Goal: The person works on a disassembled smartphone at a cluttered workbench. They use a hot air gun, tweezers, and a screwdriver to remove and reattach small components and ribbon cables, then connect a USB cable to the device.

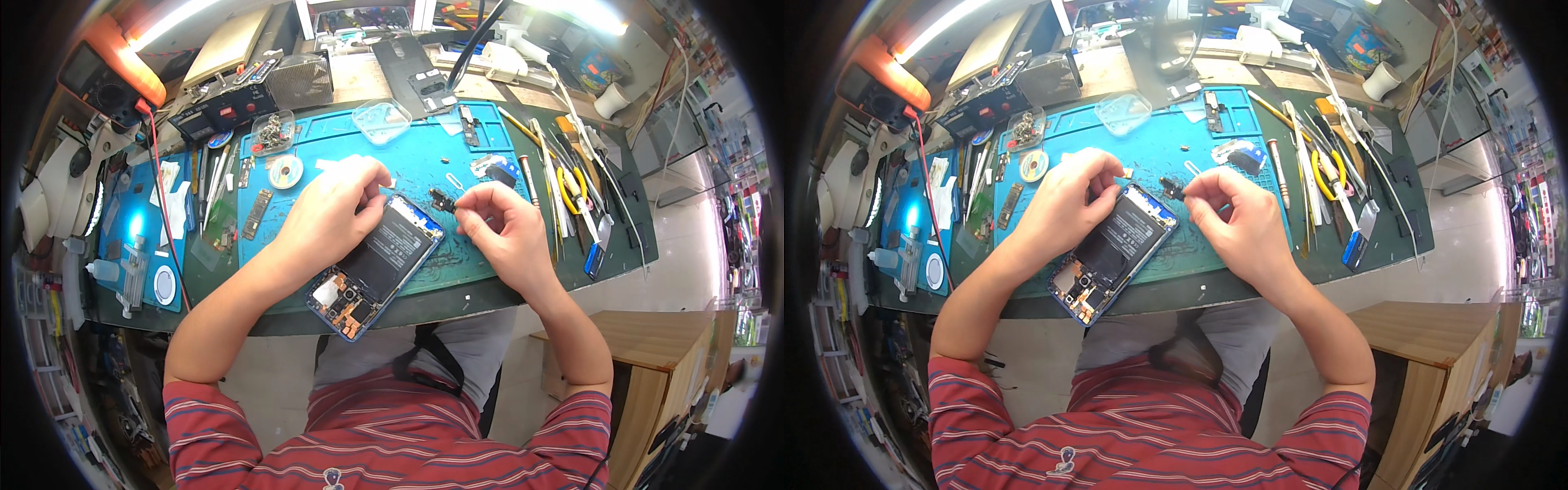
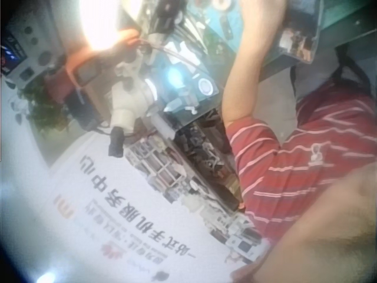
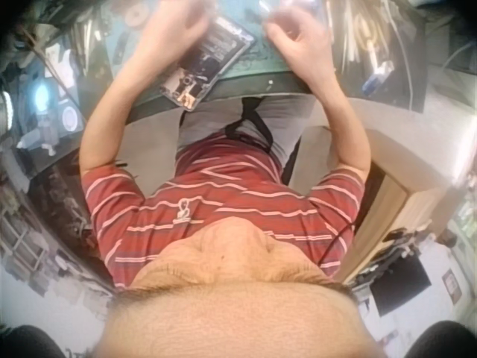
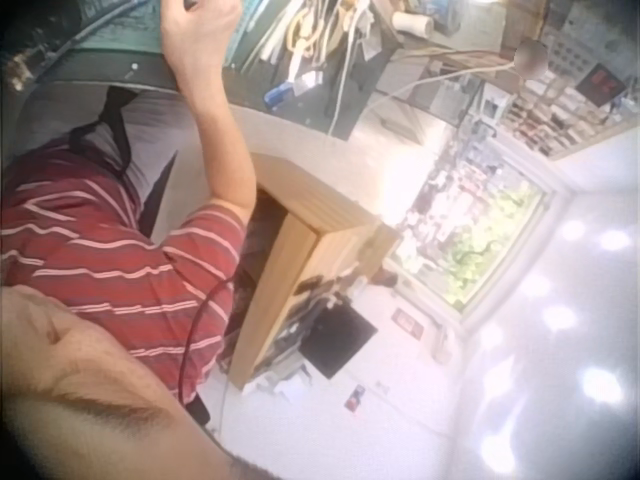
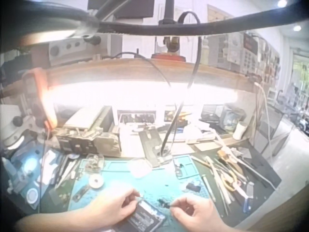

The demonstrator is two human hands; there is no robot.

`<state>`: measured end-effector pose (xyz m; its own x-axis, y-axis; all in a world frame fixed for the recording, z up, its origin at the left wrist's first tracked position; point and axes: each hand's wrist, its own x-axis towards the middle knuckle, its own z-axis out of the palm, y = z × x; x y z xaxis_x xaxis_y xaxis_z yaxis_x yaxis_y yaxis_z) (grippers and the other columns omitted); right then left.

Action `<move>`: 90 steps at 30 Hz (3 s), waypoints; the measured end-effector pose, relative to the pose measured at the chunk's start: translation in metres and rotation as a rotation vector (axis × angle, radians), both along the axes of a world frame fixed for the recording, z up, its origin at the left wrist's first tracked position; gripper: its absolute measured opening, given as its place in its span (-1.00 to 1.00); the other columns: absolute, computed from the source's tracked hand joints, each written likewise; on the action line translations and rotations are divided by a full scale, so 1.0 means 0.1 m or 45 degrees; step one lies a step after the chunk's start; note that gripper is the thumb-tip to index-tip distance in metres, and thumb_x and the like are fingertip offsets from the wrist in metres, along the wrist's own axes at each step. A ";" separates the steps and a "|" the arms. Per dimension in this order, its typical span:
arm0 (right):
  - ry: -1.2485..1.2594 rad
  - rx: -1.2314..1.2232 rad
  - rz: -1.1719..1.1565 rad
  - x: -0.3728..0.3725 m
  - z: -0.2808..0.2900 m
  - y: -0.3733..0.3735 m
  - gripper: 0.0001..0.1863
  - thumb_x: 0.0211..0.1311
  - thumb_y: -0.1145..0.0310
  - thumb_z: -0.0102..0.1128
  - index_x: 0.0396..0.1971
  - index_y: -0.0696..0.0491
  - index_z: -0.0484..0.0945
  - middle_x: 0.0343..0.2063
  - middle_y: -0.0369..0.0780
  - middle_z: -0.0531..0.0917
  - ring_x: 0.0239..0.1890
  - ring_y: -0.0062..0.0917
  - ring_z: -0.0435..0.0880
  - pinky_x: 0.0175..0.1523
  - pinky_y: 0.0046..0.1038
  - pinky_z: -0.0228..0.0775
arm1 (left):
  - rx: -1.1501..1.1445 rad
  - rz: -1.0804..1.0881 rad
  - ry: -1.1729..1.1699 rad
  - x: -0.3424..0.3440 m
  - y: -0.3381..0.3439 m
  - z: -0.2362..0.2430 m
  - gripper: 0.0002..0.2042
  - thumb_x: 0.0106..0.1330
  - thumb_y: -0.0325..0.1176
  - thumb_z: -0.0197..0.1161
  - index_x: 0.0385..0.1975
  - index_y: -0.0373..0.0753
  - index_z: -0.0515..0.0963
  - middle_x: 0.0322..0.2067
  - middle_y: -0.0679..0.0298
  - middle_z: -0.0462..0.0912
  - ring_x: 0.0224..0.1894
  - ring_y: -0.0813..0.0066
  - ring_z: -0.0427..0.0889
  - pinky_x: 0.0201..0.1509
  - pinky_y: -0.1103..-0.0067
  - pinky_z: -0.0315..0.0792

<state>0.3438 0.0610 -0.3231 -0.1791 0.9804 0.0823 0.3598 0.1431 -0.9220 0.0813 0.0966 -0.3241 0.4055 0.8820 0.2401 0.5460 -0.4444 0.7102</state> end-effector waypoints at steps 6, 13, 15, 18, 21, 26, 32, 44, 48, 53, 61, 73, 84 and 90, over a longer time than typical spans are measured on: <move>0.075 0.074 -0.068 -0.04 -0.05 -0.18 -0.86 0.38 0.51 0.37 -0.11 0.15 0.76 -0.30 -0.27 0.78 -0.31 -0.68 0.75 -0.24 -0.58 0.57 | 0.452 -0.104 0.184 -0.09 0.00 -0.09 -0.87 0.38 -0.53 0.32 -0.12 -0.28 0.65 -0.19 0.15 0.71 -0.13 0.13 0.69 -0.07 0.34 0.58; -0.101 0.433 -0.078 -0.13 -0.08 -0.21 -0.80 0.24 0.53 0.52 -0.15 0.16 0.74 -0.26 -0.20 0.77 -0.37 -0.58 0.76 -0.33 -0.56 0.61 | 0.544 -0.091 0.447 -0.03 -0.16 0.09 -0.83 0.35 -0.45 0.38 -0.10 -0.28 0.67 -0.14 0.14 0.74 -0.05 0.13 0.72 -0.01 0.31 0.61; -0.204 0.576 -0.085 -0.14 -0.08 -0.21 -0.78 0.22 0.54 0.53 -0.15 0.15 0.74 -0.24 -0.16 0.76 -0.36 -0.50 0.77 -0.34 -0.53 0.64 | 0.614 -0.108 0.488 -0.01 -0.14 0.12 -0.81 0.33 -0.45 0.39 -0.09 -0.28 0.68 -0.12 0.14 0.75 -0.05 0.14 0.73 0.03 0.30 0.61; -0.224 0.717 -0.140 -0.13 -0.10 -0.19 -0.80 0.23 0.55 0.51 -0.15 0.16 0.74 -0.24 -0.16 0.77 -0.34 -0.49 0.77 -0.33 -0.51 0.65 | 0.577 -0.266 0.484 0.05 -0.12 0.20 -0.71 0.31 -0.45 0.40 0.02 -0.28 0.66 -0.08 0.15 0.75 -0.02 0.13 0.72 0.11 0.27 0.59; -0.197 0.733 -0.216 -0.09 -0.09 -0.18 -0.81 0.24 0.56 0.50 -0.15 0.17 0.74 -0.23 -0.15 0.77 -0.34 -0.47 0.77 -0.31 -0.49 0.66 | 0.436 -0.424 0.167 0.17 -0.16 0.12 -0.58 0.27 -0.46 0.43 0.15 -0.27 0.63 -0.08 0.14 0.74 0.01 0.11 0.69 0.15 0.24 0.56; -0.182 0.674 -0.304 0.00 -0.11 -0.21 -0.82 0.26 0.56 0.48 -0.16 0.17 0.74 -0.25 -0.15 0.77 -0.34 -0.49 0.77 -0.27 -0.50 0.65 | 0.314 -0.420 0.135 0.22 -0.25 0.08 -0.46 0.21 -0.52 0.47 0.25 -0.25 0.58 -0.06 0.21 0.77 0.02 0.14 0.68 0.14 0.28 0.57; -0.145 0.612 -0.320 0.01 -0.13 -0.23 -0.85 0.28 0.54 0.48 -0.17 0.16 0.75 -0.26 -0.17 0.79 -0.36 -0.51 0.77 -0.28 -0.52 0.64 | 0.322 -0.475 0.120 0.17 -0.21 0.07 -0.44 0.20 -0.50 0.47 0.26 -0.23 0.58 -0.04 0.31 0.81 0.01 0.24 0.71 0.09 0.34 0.59; -0.426 0.861 -0.076 -0.20 -0.14 -0.28 -0.82 0.18 0.50 0.51 -0.21 0.09 0.73 -0.26 -0.20 0.81 -0.29 -0.33 0.81 -0.22 -0.38 0.65 | 0.417 -0.478 0.056 -0.05 -0.25 0.07 -0.60 0.26 -0.61 0.40 0.12 -0.31 0.66 -0.04 0.18 0.80 -0.03 0.18 0.81 0.02 0.37 0.68; -0.490 0.919 -0.021 -0.20 -0.15 -0.28 -0.80 0.14 0.53 0.50 -0.22 0.14 0.72 -0.25 -0.19 0.79 -0.31 -0.34 0.77 -0.24 -0.37 0.63 | 0.442 -0.199 0.055 -0.08 -0.15 0.11 -0.78 0.25 -0.56 0.47 -0.11 -0.30 0.68 -0.18 0.13 0.77 -0.15 0.15 0.75 -0.05 0.37 0.62; -0.516 0.946 0.000 -0.22 -0.13 -0.26 -0.77 0.10 0.53 0.51 -0.22 0.16 0.72 -0.23 -0.19 0.77 -0.31 -0.34 0.75 -0.25 -0.37 0.61 | 0.387 -0.215 0.173 0.00 -0.03 0.08 -0.80 0.22 -0.46 0.52 -0.19 -0.28 0.69 -0.18 0.16 0.72 -0.13 0.16 0.71 -0.02 0.37 0.58; -0.527 0.926 -0.006 -0.22 -0.13 -0.24 -0.79 0.10 0.51 0.50 -0.23 0.13 0.73 -0.25 -0.23 0.73 -0.32 -0.38 0.72 -0.27 -0.40 0.58 | 0.514 -0.393 0.125 0.04 0.09 0.02 -0.80 0.16 -0.44 0.55 -0.25 -0.26 0.71 -0.26 0.22 0.71 -0.25 0.21 0.71 -0.14 0.38 0.60; -0.530 0.812 -0.032 -0.20 -0.12 -0.29 -0.77 0.11 0.50 0.50 -0.21 0.12 0.72 -0.26 -0.23 0.70 -0.32 -0.36 0.70 -0.25 -0.37 0.56 | 0.879 -0.619 0.317 0.07 0.14 0.05 -0.72 0.07 -0.42 0.35 -0.19 -0.28 0.72 -0.17 0.23 0.70 -0.16 0.30 0.72 -0.12 0.40 0.64; -0.498 0.763 -0.119 -0.12 -0.17 -0.40 -0.71 0.15 0.55 0.46 -0.10 0.13 0.69 -0.27 -0.20 0.68 -0.29 -0.29 0.68 -0.19 -0.30 0.54 | 0.946 -0.637 0.386 0.07 0.14 0.05 -0.73 0.09 -0.46 0.48 -0.18 -0.33 0.69 -0.19 0.20 0.68 -0.25 0.31 0.75 -0.21 0.44 0.66; -0.558 0.670 -0.130 -0.18 -0.11 -0.44 -0.72 0.14 0.53 0.46 -0.11 0.10 0.73 -0.30 -0.27 0.64 -0.30 -0.35 0.63 -0.19 -0.31 0.46 | 0.953 -0.614 0.361 0.06 0.16 0.06 -0.71 0.10 -0.46 0.53 -0.17 -0.31 0.69 -0.22 0.23 0.68 -0.28 0.34 0.76 -0.24 0.47 0.66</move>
